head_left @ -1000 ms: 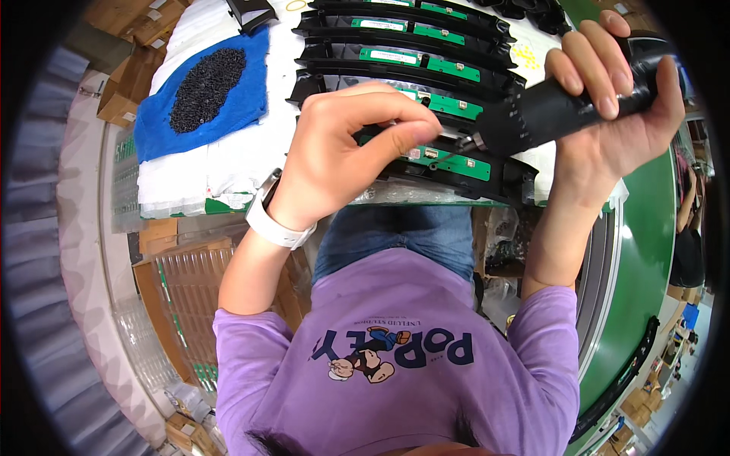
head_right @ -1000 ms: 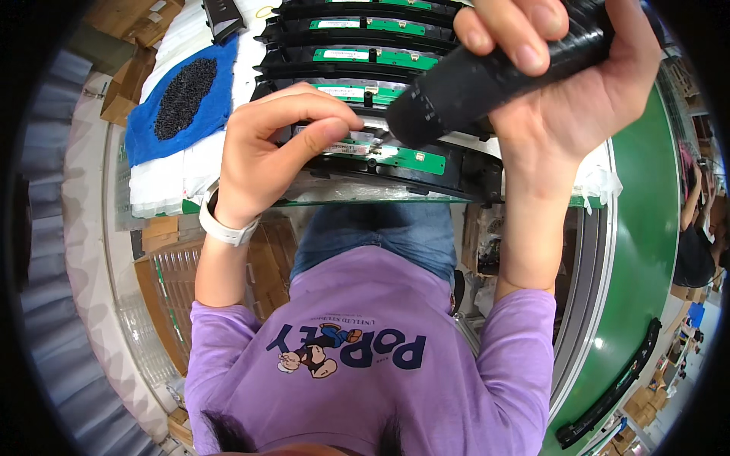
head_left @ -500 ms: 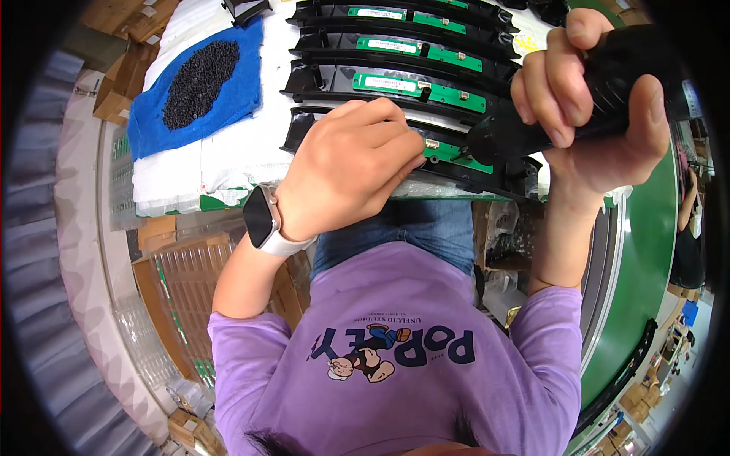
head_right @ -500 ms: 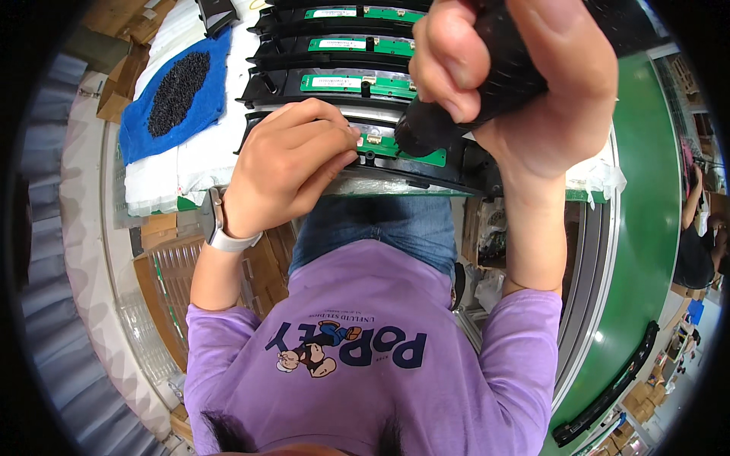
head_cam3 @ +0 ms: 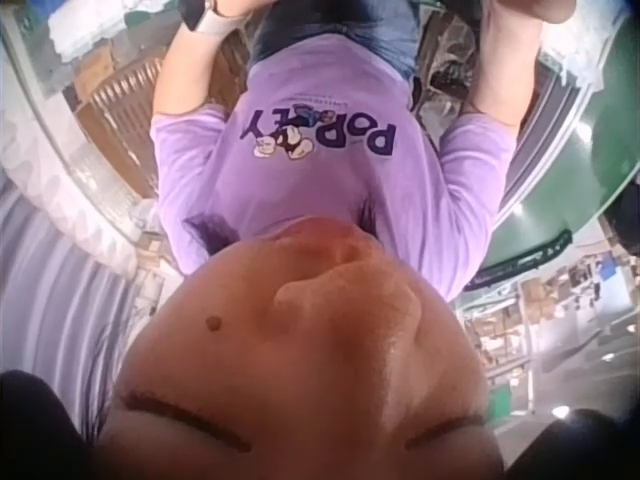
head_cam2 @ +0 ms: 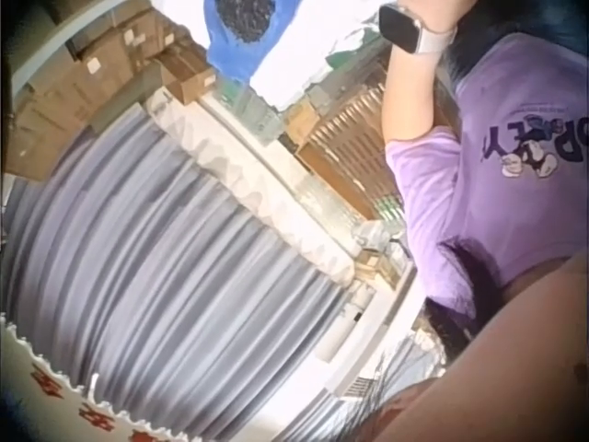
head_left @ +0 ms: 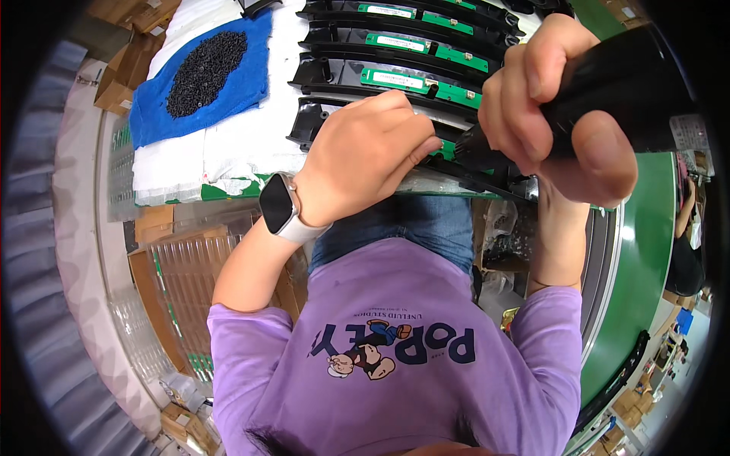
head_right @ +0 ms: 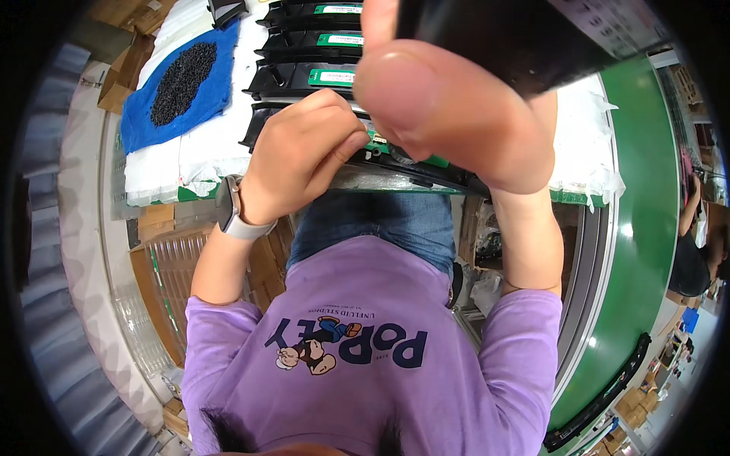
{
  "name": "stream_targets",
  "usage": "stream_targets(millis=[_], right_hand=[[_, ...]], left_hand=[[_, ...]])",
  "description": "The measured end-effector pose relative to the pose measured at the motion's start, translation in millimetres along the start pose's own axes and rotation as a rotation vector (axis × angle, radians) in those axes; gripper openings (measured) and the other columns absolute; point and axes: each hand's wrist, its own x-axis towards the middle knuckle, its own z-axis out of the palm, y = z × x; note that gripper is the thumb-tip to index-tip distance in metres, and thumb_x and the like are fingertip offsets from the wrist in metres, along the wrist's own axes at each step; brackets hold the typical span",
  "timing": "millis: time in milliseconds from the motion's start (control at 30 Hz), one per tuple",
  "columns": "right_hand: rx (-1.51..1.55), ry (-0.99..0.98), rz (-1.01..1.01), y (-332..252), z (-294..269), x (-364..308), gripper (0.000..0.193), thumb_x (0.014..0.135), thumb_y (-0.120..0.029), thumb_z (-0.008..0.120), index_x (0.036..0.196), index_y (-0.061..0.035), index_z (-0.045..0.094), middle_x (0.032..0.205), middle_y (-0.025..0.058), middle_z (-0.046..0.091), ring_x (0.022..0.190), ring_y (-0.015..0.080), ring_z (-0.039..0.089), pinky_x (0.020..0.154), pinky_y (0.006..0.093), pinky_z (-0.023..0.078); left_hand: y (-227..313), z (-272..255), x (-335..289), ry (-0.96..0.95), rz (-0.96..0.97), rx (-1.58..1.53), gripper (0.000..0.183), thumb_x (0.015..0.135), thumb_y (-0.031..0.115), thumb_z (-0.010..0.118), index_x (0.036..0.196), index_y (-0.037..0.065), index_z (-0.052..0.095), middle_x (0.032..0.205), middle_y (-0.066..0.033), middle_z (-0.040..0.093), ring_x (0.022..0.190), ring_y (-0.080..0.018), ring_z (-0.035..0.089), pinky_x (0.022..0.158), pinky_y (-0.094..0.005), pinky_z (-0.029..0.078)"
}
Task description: Assemble electronic components by placing circuit boards into housings and fastening them with an electric screwdriver.
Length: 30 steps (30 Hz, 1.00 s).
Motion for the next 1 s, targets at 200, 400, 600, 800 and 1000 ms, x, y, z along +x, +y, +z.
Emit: stream_targets(millis=[200, 400, 600, 800, 1000], right_hand=[[-0.084, 0.123, 0.08, -8.8, 0.7, -3.5, 0.046, 0.082, -0.041, 0.062, 0.1, -0.0033, 0.044, 0.063, -0.0003, 0.047, 0.045, 0.008, 0.042, 0.045, 0.0234, 0.035], [0.206, 0.128, -0.171, -21.7, -21.6, -11.3, 0.052, 0.078, -0.043, 0.068, 0.108, -0.0046, 0.049, 0.067, -0.0043, 0.049, 0.054, 0.0075, 0.046, 0.063, 0.0267, 0.037], [0.429, 0.406, -0.399, -33.5, -16.3, -17.1, 0.043, 0.065, -0.027, 0.072, 0.093, -0.0037, 0.05, 0.064, -0.002, 0.05, 0.053, 0.0104, 0.047, 0.067, 0.0288, 0.036], [0.473, 0.393, -0.37, -31.3, -7.7, -13.8, 0.042, 0.065, -0.026, 0.072, 0.093, -0.0042, 0.05, 0.064, -0.0024, 0.051, 0.053, 0.0104, 0.049, 0.066, 0.0288, 0.036], [0.513, 0.368, -0.329, -28.8, 7.2, -6.1, 0.041, 0.065, -0.026, 0.071, 0.093, -0.0047, 0.051, 0.064, -0.0028, 0.052, 0.053, 0.0103, 0.05, 0.066, 0.0288, 0.037]], left_hand=[[-6.2, 10.1, 0.4, 0.193, -0.108, -0.099, 0.012, 0.08, 0.017, 0.068, 0.077, 0.006, 0.063, 0.066, -0.0072, 0.058, 0.065, -0.0237, 0.056, 0.057, -0.0337, 0.046], [-2.6, 6.3, 6.5, 0.317, -0.216, -0.252, 0.008, 0.08, 0.012, 0.068, 0.081, 0.004, 0.069, 0.074, -0.0074, 0.067, 0.067, -0.0209, 0.063, 0.063, -0.0284, 0.049], [7.0, -8.9, 3.6, 0.297, -0.432, -0.65, 0.013, 0.088, 0.008, 0.061, 0.088, -0.003, 0.068, 0.08, -0.0097, 0.069, 0.075, -0.0147, 0.065, 0.071, -0.0257, 0.051], [14.1, -22.5, -3.9, 0.114, -0.466, -0.803, 0.017, 0.09, 0.01, 0.058, 0.086, -0.004, 0.067, 0.078, -0.0075, 0.067, 0.074, -0.0123, 0.063, 0.072, -0.024, 0.049], [10.8, -27.0, -7.9, 0.078, -0.461, -0.856, 0.01, 0.088, 0.003, 0.06, 0.088, -0.007, 0.063, 0.082, -0.0109, 0.065, 0.077, -0.0162, 0.062, 0.071, -0.0267, 0.049]])
